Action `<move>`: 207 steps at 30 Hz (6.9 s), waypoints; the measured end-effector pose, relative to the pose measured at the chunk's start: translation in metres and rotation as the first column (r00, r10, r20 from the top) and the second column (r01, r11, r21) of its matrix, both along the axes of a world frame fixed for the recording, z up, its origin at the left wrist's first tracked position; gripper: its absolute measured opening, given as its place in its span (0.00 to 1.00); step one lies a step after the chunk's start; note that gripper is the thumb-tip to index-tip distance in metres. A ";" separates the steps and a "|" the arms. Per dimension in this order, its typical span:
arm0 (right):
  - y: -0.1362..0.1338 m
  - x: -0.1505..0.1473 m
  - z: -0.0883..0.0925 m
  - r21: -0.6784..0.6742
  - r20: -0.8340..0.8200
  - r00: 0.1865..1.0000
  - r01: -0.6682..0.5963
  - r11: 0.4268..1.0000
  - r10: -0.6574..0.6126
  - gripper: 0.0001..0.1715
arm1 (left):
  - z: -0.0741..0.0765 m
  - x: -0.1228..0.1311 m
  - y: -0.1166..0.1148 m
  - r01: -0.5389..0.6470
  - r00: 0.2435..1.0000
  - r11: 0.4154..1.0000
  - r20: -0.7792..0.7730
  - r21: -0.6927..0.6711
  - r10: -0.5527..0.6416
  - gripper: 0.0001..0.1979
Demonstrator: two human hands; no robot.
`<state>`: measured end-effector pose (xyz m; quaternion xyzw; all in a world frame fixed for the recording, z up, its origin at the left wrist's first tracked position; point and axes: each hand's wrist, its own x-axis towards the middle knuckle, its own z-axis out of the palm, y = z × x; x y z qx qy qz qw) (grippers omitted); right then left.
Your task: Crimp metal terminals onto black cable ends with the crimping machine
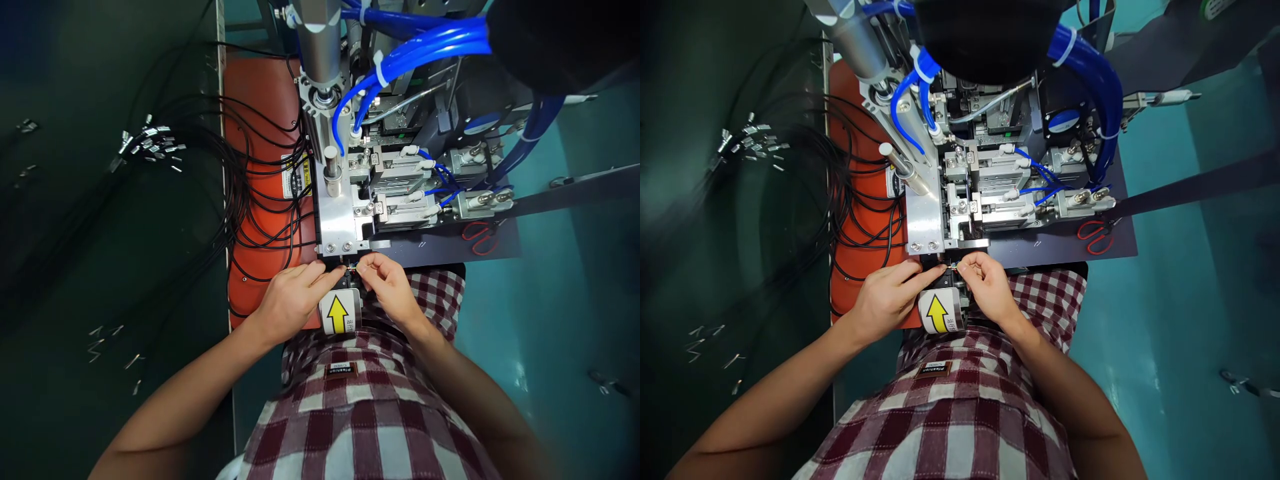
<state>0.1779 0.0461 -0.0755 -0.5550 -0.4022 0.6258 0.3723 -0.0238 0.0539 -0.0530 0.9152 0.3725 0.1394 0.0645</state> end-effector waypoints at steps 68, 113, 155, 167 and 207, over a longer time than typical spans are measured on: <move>-0.006 -0.005 0.009 0.191 0.482 0.876 -0.076 0.979 -0.026 0.11 | -0.001 0.001 0.004 0.065 0.996 0.995 -0.060 0.075 -0.061 0.13; -0.007 -0.008 -0.012 -0.110 -0.164 0.973 0.143 0.984 -0.159 0.20 | -0.001 0.014 -0.020 -0.125 0.992 0.987 -0.006 -0.096 0.125 0.18; -0.009 -0.013 -0.014 0.417 0.496 0.856 -0.085 0.905 -0.148 0.12 | -0.010 0.018 -0.017 -0.171 0.979 0.974 0.085 -0.151 0.186 0.17; -0.006 -0.015 -0.028 0.311 0.198 0.971 0.070 0.948 -0.137 0.14 | -0.009 0.019 -0.018 -0.136 0.987 0.983 0.073 -0.125 0.146 0.18; -0.011 0.003 -0.051 0.202 0.039 0.986 0.152 0.968 -0.163 0.25 | -0.020 -0.022 -0.053 -0.390 0.921 0.919 -0.017 -0.047 0.390 0.23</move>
